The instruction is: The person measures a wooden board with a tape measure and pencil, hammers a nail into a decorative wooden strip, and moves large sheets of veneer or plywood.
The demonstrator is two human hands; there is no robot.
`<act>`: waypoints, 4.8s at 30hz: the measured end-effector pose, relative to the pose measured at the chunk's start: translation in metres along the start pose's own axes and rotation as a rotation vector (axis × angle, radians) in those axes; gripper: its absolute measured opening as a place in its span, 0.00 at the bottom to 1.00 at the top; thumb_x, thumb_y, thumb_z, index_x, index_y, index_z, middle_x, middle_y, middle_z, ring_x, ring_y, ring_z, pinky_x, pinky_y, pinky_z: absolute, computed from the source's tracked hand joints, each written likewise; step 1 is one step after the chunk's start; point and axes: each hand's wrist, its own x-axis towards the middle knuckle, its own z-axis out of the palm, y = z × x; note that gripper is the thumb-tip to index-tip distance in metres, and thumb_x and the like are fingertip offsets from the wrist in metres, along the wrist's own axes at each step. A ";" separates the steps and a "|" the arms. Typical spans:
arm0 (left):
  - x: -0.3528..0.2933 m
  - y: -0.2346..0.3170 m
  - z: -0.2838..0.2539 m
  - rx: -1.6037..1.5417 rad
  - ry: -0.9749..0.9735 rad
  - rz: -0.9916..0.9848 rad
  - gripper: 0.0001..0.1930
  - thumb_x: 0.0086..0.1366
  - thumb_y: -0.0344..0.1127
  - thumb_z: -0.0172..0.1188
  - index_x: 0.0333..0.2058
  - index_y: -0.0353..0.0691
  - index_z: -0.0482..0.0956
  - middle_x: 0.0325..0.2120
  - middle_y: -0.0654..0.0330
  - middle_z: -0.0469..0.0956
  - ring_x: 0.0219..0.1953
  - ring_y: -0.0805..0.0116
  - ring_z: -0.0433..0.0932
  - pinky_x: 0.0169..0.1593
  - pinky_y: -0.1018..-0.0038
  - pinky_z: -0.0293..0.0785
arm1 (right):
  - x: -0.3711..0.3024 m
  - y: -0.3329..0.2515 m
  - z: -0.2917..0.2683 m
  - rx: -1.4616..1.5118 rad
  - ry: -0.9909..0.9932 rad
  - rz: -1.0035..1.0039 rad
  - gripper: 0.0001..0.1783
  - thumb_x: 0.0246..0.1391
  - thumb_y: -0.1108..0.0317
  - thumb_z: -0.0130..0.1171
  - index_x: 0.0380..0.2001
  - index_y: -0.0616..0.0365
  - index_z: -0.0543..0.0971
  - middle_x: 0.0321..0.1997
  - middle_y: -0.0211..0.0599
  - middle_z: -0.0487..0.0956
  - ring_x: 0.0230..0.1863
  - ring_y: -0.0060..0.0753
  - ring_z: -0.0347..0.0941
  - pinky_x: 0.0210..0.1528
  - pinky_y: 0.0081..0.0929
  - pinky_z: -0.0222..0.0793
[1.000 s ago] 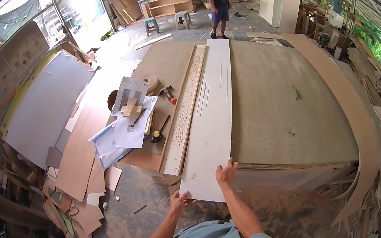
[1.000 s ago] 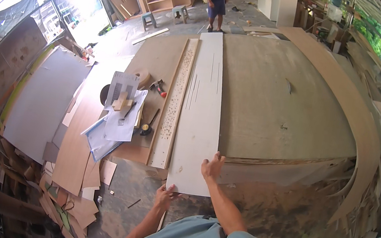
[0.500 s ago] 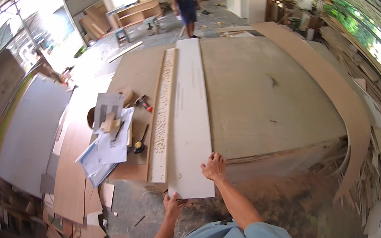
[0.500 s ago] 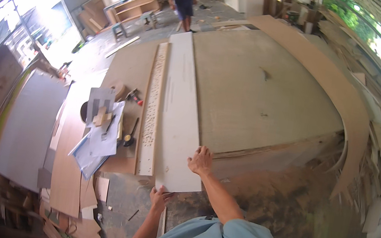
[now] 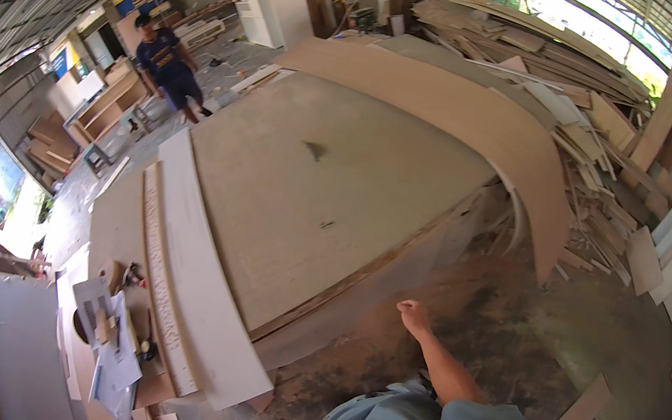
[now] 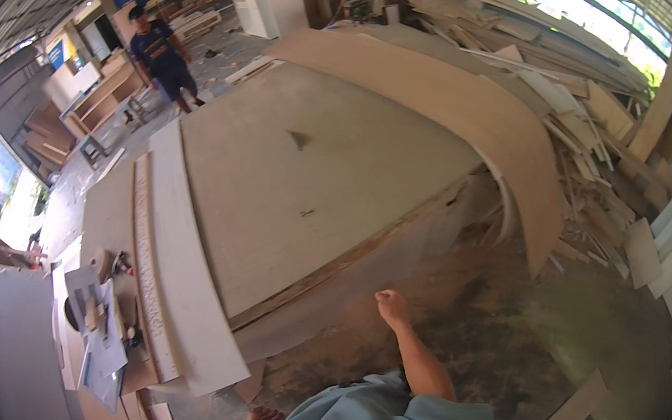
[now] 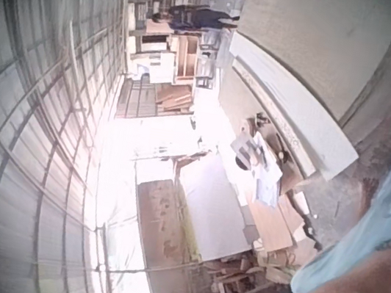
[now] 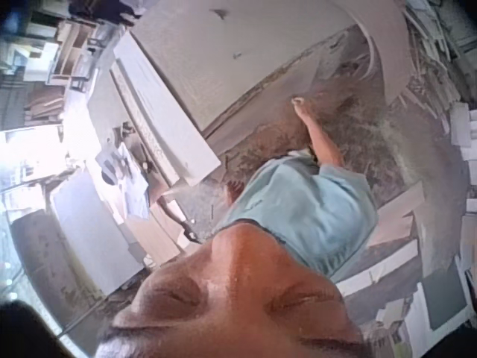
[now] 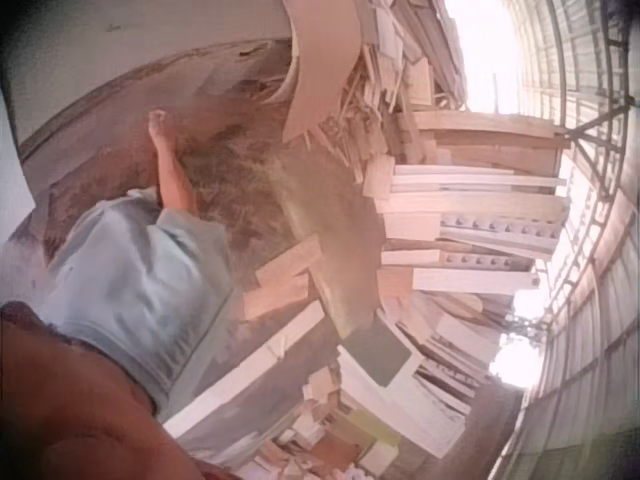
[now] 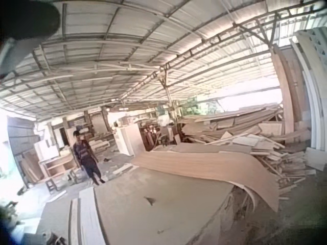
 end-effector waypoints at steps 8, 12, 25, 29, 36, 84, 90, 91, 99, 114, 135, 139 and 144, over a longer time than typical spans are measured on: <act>-0.046 -0.044 0.201 0.587 -0.158 0.349 0.17 0.61 0.39 0.48 0.38 0.27 0.71 0.31 0.44 0.77 0.29 0.48 0.79 0.34 0.57 0.77 | 0.041 0.120 -0.229 0.908 0.483 0.457 0.08 0.52 0.69 0.54 0.21 0.58 0.72 0.20 0.31 0.72 0.18 0.24 0.68 0.19 0.24 0.63; -0.045 -0.055 0.304 0.422 -0.172 0.236 0.16 0.61 0.38 0.49 0.36 0.28 0.72 0.29 0.47 0.77 0.27 0.52 0.79 0.29 0.63 0.77 | 0.060 0.132 -0.290 0.877 0.606 0.425 0.07 0.51 0.71 0.55 0.21 0.59 0.73 0.20 0.31 0.73 0.18 0.23 0.68 0.18 0.22 0.62; -0.078 -0.088 0.681 0.571 -0.548 0.480 0.08 0.62 0.32 0.52 0.37 0.34 0.73 0.28 0.54 0.77 0.27 0.63 0.78 0.29 0.71 0.74 | 0.174 0.121 -0.377 0.582 0.444 0.258 0.08 0.51 0.67 0.57 0.25 0.61 0.79 0.22 0.31 0.76 0.20 0.22 0.69 0.23 0.21 0.63; -0.091 -0.113 0.826 0.499 -0.642 0.466 0.09 0.61 0.31 0.53 0.39 0.36 0.71 0.28 0.57 0.76 0.26 0.66 0.77 0.29 0.73 0.73 | 0.231 0.156 -0.461 0.428 0.436 0.328 0.09 0.50 0.66 0.57 0.25 0.61 0.79 0.23 0.31 0.76 0.24 0.21 0.70 0.27 0.22 0.63; -0.078 -0.145 1.007 0.552 -0.335 0.413 0.18 0.57 0.32 0.58 0.44 0.34 0.64 0.30 0.56 0.70 0.34 0.70 0.73 0.30 0.75 0.72 | 0.311 0.152 -0.576 0.400 0.650 0.205 0.20 0.54 0.56 0.52 0.33 0.66 0.79 0.30 0.36 0.79 0.34 0.30 0.73 0.39 0.28 0.66; -0.097 -0.216 1.033 0.156 -0.244 0.344 0.27 0.55 0.47 0.61 0.48 0.38 0.67 0.40 0.57 0.74 0.42 0.60 0.72 0.48 0.59 0.65 | 0.507 -0.001 -0.811 -0.309 0.524 -0.145 0.42 0.40 0.29 0.57 0.18 0.68 0.80 0.22 0.53 0.78 0.29 0.54 0.76 0.35 0.44 0.67; -0.143 -0.279 1.067 -0.031 -0.869 -0.080 0.24 0.57 0.42 0.57 0.49 0.35 0.70 0.48 0.49 0.72 0.52 0.53 0.71 0.58 0.55 0.66 | 0.465 0.008 -0.908 -0.289 0.643 -0.018 0.35 0.41 0.36 0.61 0.19 0.66 0.78 0.23 0.47 0.77 0.32 0.48 0.75 0.36 0.41 0.66; -0.152 -0.286 1.068 -0.128 -1.175 -0.405 0.20 0.57 0.34 0.55 0.48 0.32 0.71 0.49 0.45 0.72 0.53 0.52 0.72 0.57 0.55 0.68 | 0.452 0.020 -0.919 -0.357 0.703 0.019 0.34 0.42 0.37 0.62 0.23 0.66 0.79 0.27 0.49 0.78 0.36 0.48 0.76 0.38 0.41 0.67; -0.188 -0.344 1.101 0.008 -1.576 -0.505 0.15 0.57 0.23 0.51 0.44 0.23 0.71 0.39 0.47 0.77 0.43 0.60 0.79 0.44 0.70 0.80 | 0.223 0.086 -0.868 0.065 1.098 -0.025 0.21 0.55 0.57 0.57 0.23 0.67 0.72 0.17 0.30 0.66 0.22 0.27 0.63 0.25 0.35 0.61; -0.259 -0.442 1.102 0.522 -1.518 -0.664 0.12 0.58 0.21 0.52 0.41 0.26 0.72 0.42 0.50 0.77 0.42 0.65 0.79 0.47 0.77 0.78 | 0.099 0.068 -0.701 0.953 0.908 0.335 0.38 0.53 0.38 0.45 0.49 0.64 0.74 0.43 0.47 0.78 0.40 0.45 0.75 0.43 0.40 0.70; -0.084 -0.204 1.024 0.104 -0.434 0.009 0.11 0.59 0.41 0.51 0.34 0.38 0.72 0.30 0.54 0.77 0.32 0.58 0.77 0.40 0.59 0.73 | 0.030 -0.048 -0.927 -0.163 1.614 -0.320 0.34 0.52 0.56 0.61 0.55 0.68 0.67 0.50 0.51 0.75 0.46 0.45 0.73 0.47 0.41 0.72; -0.026 -0.119 1.037 -0.052 -0.368 0.383 0.08 0.59 0.37 0.52 0.32 0.37 0.71 0.25 0.57 0.76 0.26 0.65 0.76 0.31 0.66 0.74 | 0.033 -0.060 -0.951 -0.282 1.499 -0.460 0.35 0.51 0.60 0.64 0.57 0.69 0.66 0.51 0.52 0.74 0.47 0.45 0.73 0.48 0.41 0.72; -0.013 -0.034 1.103 0.133 -0.391 0.473 0.27 0.61 0.45 0.52 0.53 0.31 0.62 0.34 0.50 0.73 0.35 0.63 0.75 0.36 0.67 0.72 | 0.087 -0.083 -0.894 -0.326 1.250 -0.526 0.36 0.56 0.62 0.60 0.60 0.73 0.59 0.52 0.55 0.72 0.49 0.44 0.72 0.50 0.41 0.70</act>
